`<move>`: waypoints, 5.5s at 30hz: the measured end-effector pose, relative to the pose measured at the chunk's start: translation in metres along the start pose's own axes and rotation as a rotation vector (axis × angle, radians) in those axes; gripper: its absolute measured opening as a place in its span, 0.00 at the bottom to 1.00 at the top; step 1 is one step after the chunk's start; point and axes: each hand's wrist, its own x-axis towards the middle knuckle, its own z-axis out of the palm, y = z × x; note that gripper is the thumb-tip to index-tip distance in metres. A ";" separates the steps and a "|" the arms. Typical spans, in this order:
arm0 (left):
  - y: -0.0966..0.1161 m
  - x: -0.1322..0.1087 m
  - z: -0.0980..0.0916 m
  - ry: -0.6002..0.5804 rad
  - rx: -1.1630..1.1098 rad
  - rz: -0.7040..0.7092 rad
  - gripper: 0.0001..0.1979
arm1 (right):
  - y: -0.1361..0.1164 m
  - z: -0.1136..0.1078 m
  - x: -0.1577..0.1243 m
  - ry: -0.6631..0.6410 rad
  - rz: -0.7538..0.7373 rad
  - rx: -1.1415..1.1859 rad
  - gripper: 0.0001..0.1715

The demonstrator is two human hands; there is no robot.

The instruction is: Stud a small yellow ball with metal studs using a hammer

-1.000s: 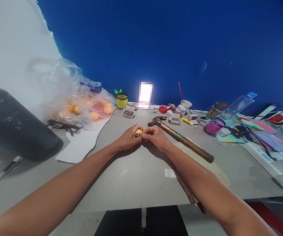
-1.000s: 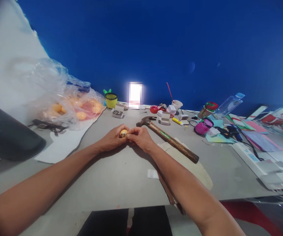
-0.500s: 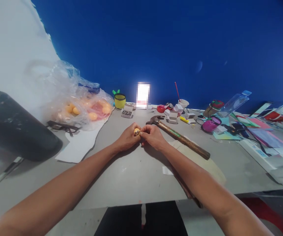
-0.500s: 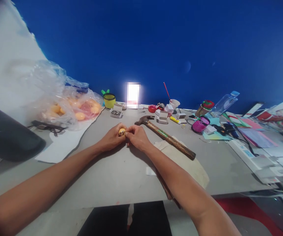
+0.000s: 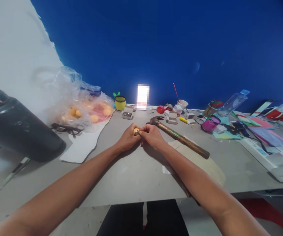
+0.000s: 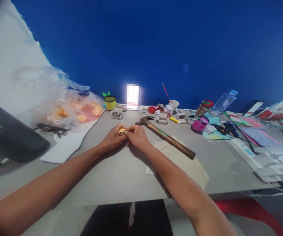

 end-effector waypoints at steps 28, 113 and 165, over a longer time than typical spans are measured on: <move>-0.010 0.002 -0.014 0.254 -0.257 -0.076 0.11 | 0.004 -0.025 -0.008 -0.260 -0.441 -0.586 0.05; -0.008 -0.002 -0.019 -0.086 -0.009 0.033 0.10 | 0.015 -0.029 0.013 -0.250 0.009 0.403 0.21; -0.004 -0.005 -0.014 -0.148 -0.205 -0.025 0.21 | 0.006 -0.025 0.003 -0.163 -0.325 -0.160 0.10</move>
